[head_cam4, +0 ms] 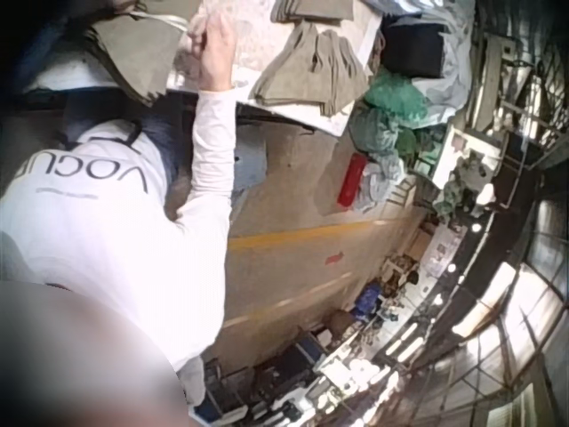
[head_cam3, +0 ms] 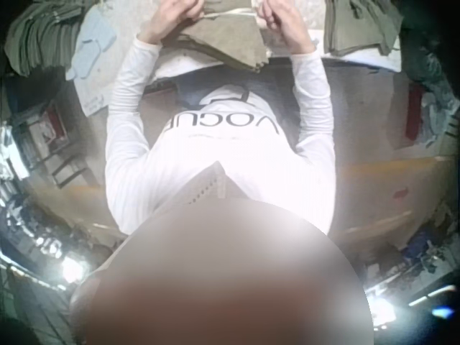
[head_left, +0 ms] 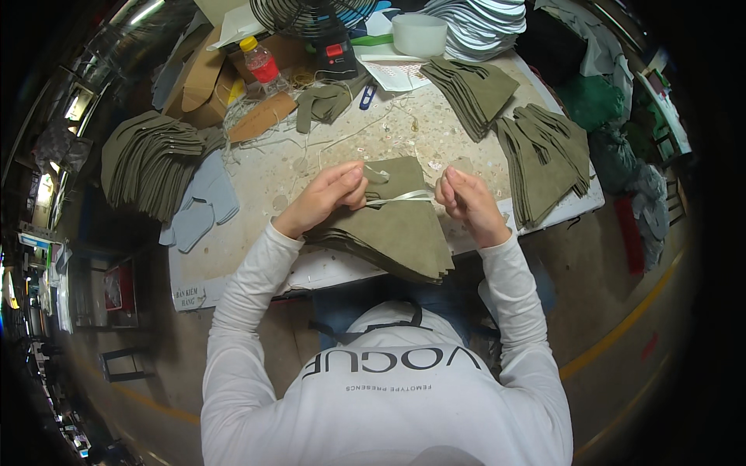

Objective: The person gathers olive-green fabric pieces, aligns them into stacks, and ties each stack with a white string. They then place the tied bundles on the table and write on small white labels with a pen before attaching the labels to the bundles.

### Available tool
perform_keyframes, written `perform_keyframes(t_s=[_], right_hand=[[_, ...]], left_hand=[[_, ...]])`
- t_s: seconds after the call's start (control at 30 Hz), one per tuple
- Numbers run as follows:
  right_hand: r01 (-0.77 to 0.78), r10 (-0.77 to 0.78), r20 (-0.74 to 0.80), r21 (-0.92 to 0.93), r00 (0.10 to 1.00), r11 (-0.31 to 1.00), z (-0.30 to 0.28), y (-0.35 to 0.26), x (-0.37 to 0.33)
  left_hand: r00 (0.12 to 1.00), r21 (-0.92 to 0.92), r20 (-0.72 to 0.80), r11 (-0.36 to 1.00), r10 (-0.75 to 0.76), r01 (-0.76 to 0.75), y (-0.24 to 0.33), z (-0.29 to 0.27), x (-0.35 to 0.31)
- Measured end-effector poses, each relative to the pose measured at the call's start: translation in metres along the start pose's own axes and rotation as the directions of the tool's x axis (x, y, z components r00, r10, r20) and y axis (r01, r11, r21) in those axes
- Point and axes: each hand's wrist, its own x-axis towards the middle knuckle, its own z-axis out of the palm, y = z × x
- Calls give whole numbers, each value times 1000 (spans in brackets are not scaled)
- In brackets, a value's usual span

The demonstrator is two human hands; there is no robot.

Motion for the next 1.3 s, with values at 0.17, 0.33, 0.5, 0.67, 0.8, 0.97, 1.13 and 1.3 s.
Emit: perform_keyframes(t_s=[0.17, 0.33, 0.5, 0.67, 0.8, 0.97, 1.13, 1.3], right_hand=[[95, -94, -19, 54, 995, 994, 4, 5, 2], [247, -226, 134, -167, 965, 955, 26, -29, -6], [322, -263, 295, -171, 919, 931, 50, -51, 11], [225, -221, 51, -87, 974, 970, 52, -49, 36], [326, -914, -90, -916, 396, 232, 46, -43, 30], [431, -694, 175, -876, 698, 214, 55, -17, -10], [337, -695, 152, -932, 702, 136, 64, -9, -12], [346, -737, 209, -938, 643, 36, 68, -16, -5]], left_hand=[[954, 620, -144, 775, 264, -121, 13, 17, 1], [996, 957, -84, 277, 2, 80, 38, 21, -7], [951, 127, -149, 949, -269, 288, 31, 29, 1], [950, 213, -297, 963, -98, 166, 19, 34, 7], [940, 216, -257, 935, -225, 282, 29, 21, 10], [914, 278, -265, 883, -307, 377, 45, 14, 11], [900, 305, -294, 861, -322, 407, 47, 17, 11], [783, -76, -302, 832, -544, 549, 44, 18, 17]])
